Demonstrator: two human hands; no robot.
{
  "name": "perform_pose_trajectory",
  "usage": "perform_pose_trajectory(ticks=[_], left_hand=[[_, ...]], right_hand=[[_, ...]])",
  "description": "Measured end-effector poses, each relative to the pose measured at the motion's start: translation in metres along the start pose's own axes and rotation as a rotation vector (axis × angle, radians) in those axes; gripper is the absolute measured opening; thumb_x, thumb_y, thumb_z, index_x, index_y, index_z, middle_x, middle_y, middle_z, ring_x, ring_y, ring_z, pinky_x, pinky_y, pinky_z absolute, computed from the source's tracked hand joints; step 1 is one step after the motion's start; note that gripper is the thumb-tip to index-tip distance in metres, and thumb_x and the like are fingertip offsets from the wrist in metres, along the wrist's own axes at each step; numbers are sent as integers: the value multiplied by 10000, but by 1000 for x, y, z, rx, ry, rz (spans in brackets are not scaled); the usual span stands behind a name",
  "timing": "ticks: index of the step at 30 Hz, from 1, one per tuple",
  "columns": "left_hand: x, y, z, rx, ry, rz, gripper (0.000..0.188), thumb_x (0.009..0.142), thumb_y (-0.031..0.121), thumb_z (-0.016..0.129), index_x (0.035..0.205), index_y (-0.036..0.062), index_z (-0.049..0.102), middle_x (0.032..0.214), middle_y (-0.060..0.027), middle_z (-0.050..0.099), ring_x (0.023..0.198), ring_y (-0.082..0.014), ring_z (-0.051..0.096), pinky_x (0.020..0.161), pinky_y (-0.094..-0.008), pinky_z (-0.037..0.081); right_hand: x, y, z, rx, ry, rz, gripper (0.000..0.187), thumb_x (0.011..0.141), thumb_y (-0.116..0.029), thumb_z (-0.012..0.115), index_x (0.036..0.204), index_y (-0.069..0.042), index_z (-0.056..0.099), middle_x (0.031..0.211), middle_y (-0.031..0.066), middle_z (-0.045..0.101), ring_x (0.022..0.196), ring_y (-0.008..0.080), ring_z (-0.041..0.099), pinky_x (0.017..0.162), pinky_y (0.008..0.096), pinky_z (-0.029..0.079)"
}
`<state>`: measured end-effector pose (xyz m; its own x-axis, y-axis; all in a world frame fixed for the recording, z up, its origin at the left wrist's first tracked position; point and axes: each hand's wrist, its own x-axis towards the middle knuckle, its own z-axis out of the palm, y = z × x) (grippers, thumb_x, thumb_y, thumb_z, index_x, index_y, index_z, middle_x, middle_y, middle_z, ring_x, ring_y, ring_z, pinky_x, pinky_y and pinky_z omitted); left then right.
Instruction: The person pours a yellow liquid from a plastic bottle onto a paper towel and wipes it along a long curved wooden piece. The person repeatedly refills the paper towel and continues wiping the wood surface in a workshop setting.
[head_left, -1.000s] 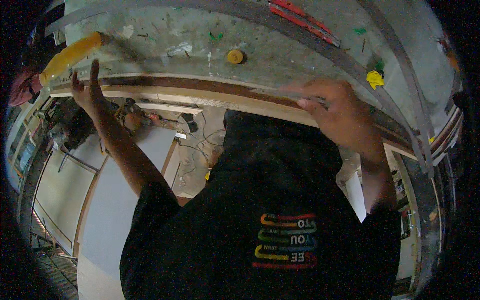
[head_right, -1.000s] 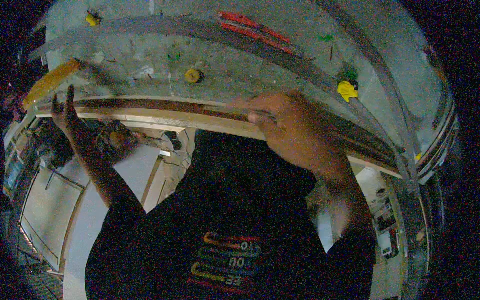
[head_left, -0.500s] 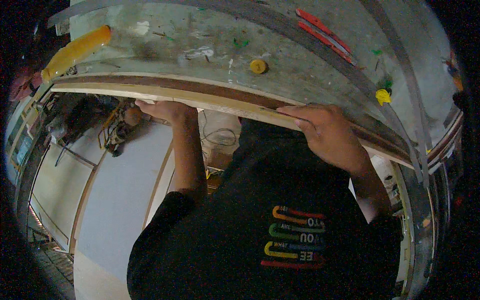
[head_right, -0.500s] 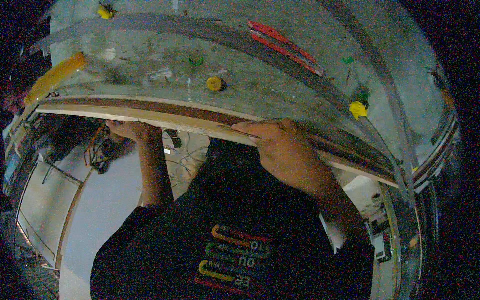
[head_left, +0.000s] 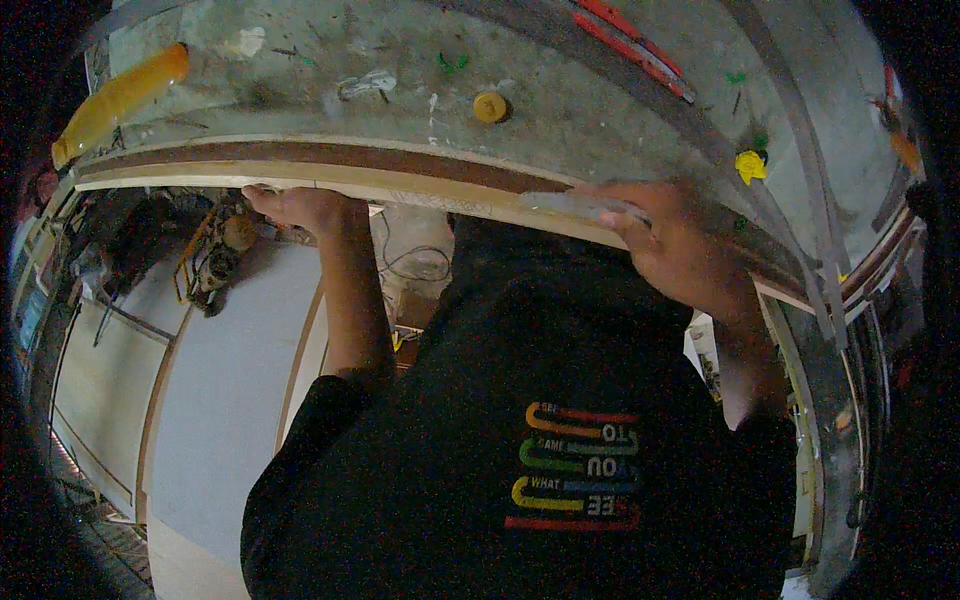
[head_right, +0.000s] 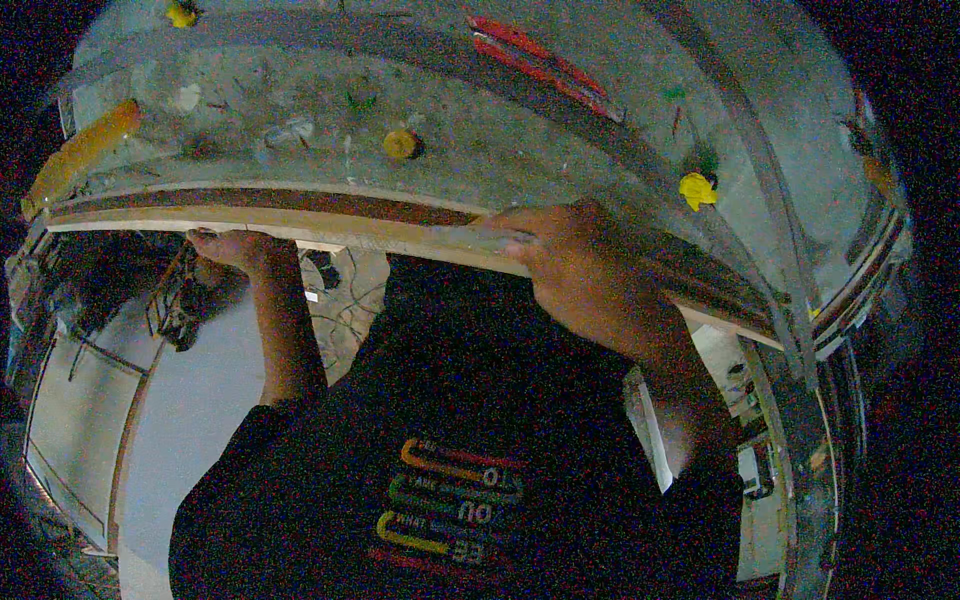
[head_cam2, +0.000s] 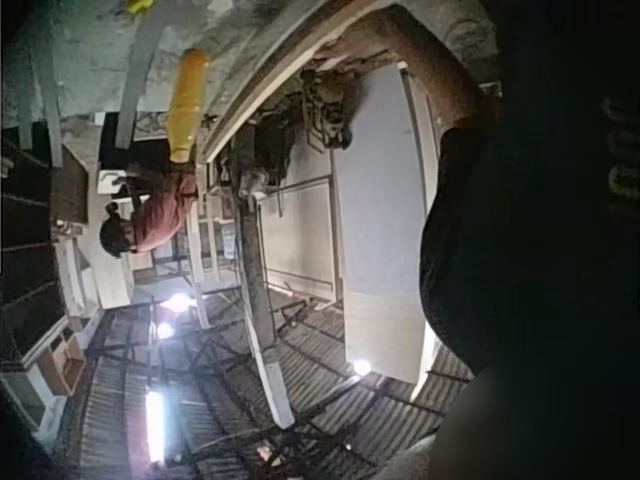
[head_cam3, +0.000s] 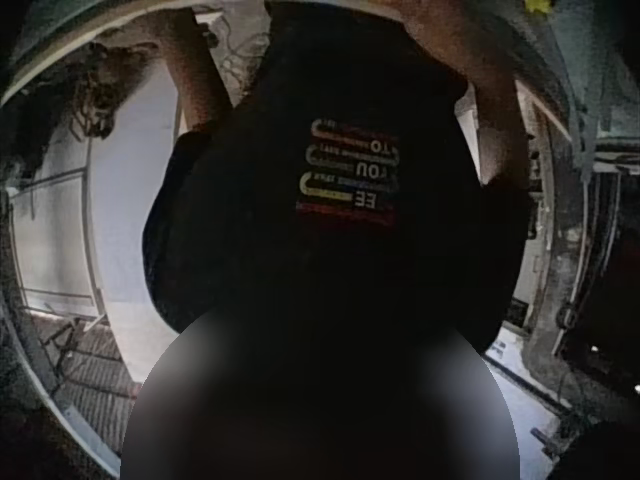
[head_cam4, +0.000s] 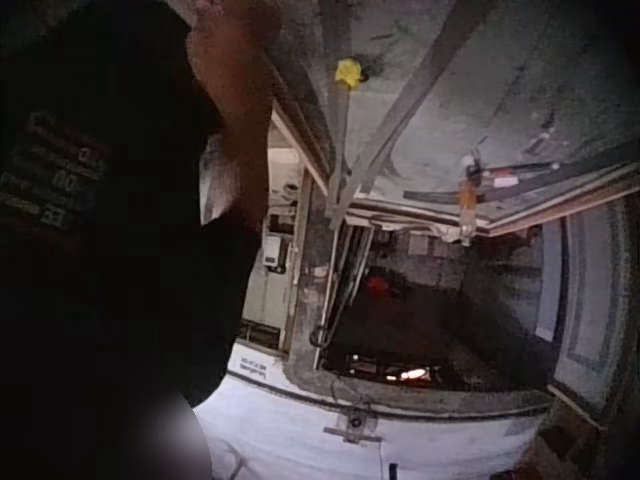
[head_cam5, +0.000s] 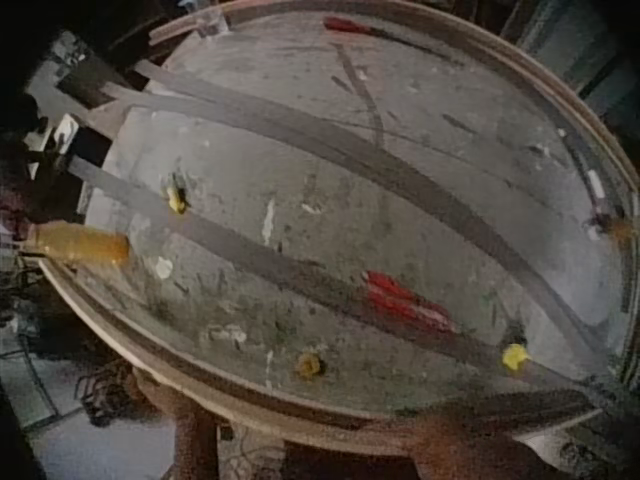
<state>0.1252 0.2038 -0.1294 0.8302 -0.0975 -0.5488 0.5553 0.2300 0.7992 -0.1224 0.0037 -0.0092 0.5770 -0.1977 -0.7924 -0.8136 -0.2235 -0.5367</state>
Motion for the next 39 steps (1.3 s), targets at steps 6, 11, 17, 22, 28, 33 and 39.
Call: perform_pose_trajectory(ticks=[6,11,17,22,28,33,39], left_hand=[[-17,-7,12,241,85,171,575,907,536,339,1298,128,441,1271,-104,502,1121,-326,504,963,-512,418],[2,-7,-7,32,-29,161,378,923,389,500,1205,139,463,1117,-110,576,950,-324,590,879,-540,494],[19,-10,-31,-31,54,-4,512,910,568,354,1185,159,492,1125,-128,561,1054,-317,544,949,-551,424],[11,-7,-12,19,75,6,634,856,626,382,1248,136,467,1251,-129,489,1125,-329,503,968,-541,389],[16,-12,-29,114,80,40,636,858,628,380,1227,119,479,1222,-122,491,1132,-308,492,975,-510,385],[35,-8,-45,87,17,-20,676,820,648,390,1256,136,461,1260,-142,470,1169,-329,460,986,-539,370],[12,-11,-21,161,134,44,618,912,570,313,1274,95,471,1278,-112,483,1192,-305,465,1017,-498,366]], right_hand=[[-7,20,-7,120,-32,-68,265,899,-133,584,1149,-121,671,1070,167,677,988,328,645,892,386,469],[-17,29,-4,107,44,-13,260,881,-112,584,1121,-109,684,1051,171,679,983,331,648,886,385,473],[-29,50,-4,98,75,-116,252,887,-115,572,1111,-113,690,1014,167,690,946,303,662,862,363,485],[-51,68,-4,90,164,-97,244,900,-159,574,1099,-83,692,1008,140,701,927,284,667,843,345,489],[-60,94,-5,106,114,-11,251,894,-211,594,1082,-89,708,971,120,711,925,266,660,846,347,483],[-78,125,-12,-61,144,68,234,883,-207,605,1071,-130,722,961,112,716,897,263,668,818,365,496],[-90,130,-20,180,97,267,224,874,-184,623,1069,-134,723,1002,109,711,962,252,651,889,367,468]])
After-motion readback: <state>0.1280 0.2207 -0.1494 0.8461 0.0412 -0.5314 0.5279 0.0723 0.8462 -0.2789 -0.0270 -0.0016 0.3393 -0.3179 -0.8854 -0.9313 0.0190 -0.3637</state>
